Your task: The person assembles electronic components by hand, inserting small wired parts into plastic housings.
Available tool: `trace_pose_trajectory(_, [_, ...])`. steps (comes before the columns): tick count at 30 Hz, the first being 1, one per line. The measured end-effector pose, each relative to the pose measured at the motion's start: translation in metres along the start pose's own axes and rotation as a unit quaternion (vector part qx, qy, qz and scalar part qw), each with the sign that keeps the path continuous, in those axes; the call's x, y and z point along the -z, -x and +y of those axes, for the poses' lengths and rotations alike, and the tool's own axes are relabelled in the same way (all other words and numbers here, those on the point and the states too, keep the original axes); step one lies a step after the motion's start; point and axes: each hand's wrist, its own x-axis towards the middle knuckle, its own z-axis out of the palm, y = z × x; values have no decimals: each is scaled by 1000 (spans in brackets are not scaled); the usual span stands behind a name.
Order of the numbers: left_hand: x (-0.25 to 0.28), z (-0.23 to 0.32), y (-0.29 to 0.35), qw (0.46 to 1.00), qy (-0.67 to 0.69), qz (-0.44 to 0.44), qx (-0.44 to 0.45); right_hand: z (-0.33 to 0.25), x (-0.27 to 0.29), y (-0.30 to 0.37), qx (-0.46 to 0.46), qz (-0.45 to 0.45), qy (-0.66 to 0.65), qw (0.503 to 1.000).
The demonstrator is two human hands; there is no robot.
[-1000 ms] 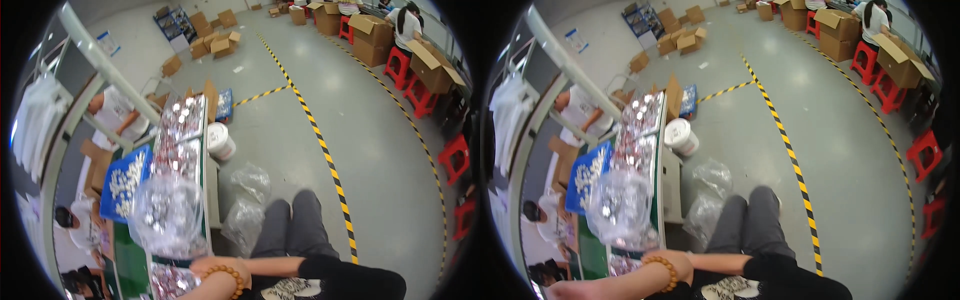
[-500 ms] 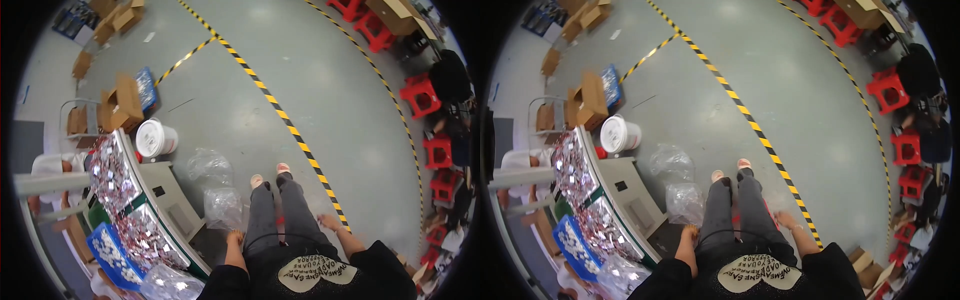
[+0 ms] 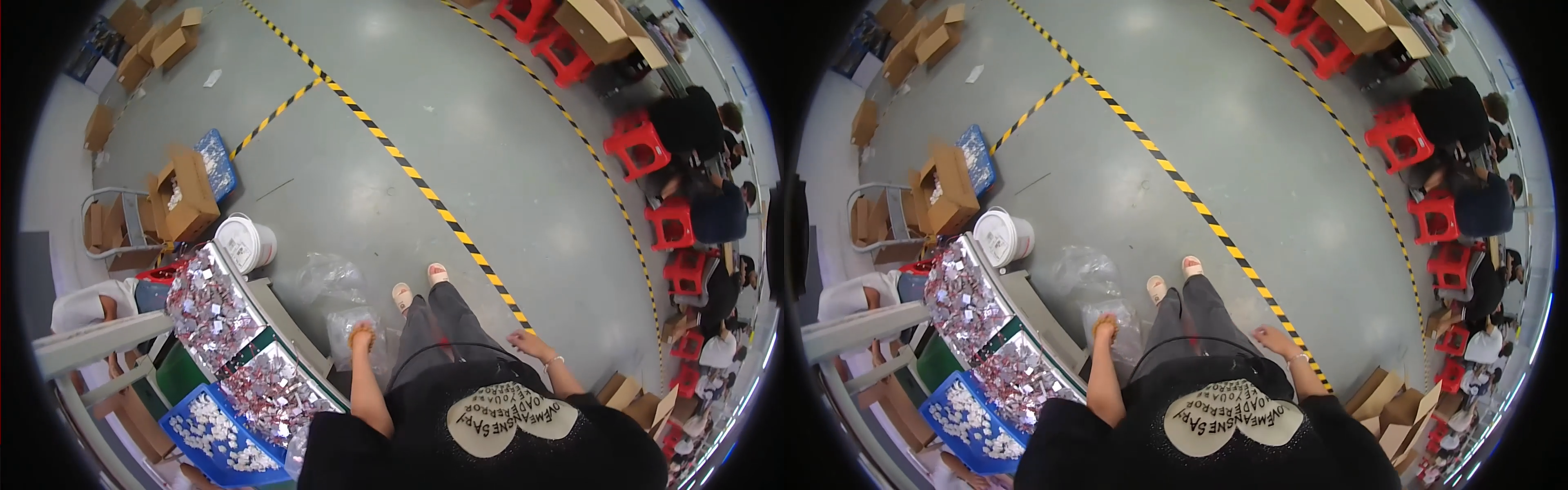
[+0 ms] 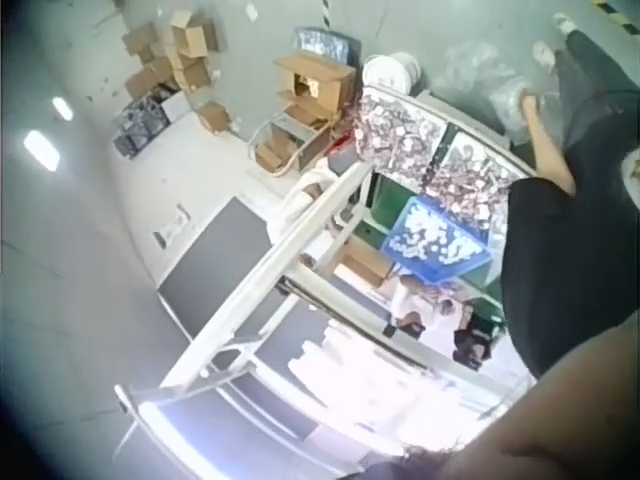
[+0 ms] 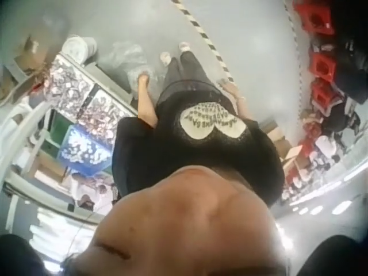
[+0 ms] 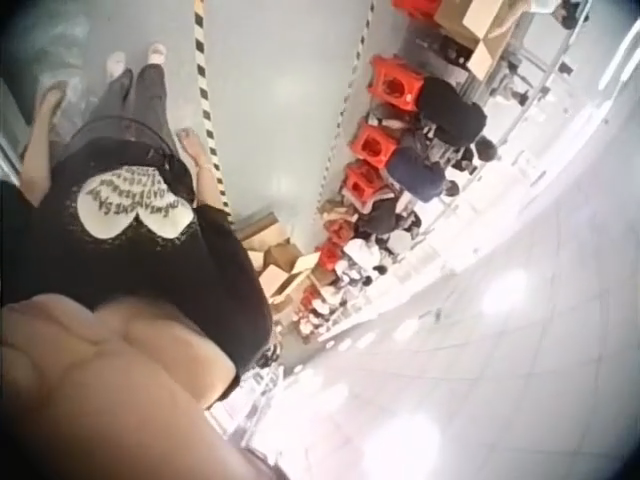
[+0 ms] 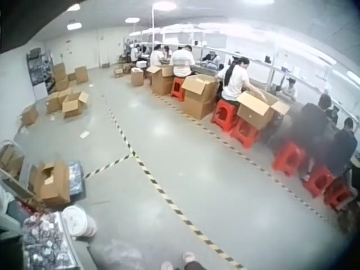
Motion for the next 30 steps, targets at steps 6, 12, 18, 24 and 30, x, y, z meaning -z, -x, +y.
trace_pose_trajectory(6, [-46,137,98,798,-278,-523,113,-183,-7,74,216,-182,114,952])
trace_pose_trajectory(12, [24,236,136,778,-450,-419,126,-251,-71,49,447,-120,196,864])
trace_pose_trajectory(18, [103,222,138,721,-609,-313,-105,-360,-101,41,455,-245,356,779])
trace_pose_trajectory(24, [78,328,142,884,-447,-75,-116,-432,-145,15,466,-463,461,597])
trace_pose_trajectory(30, [67,403,132,947,-265,-21,-182,-457,-158,-16,430,-686,440,389])
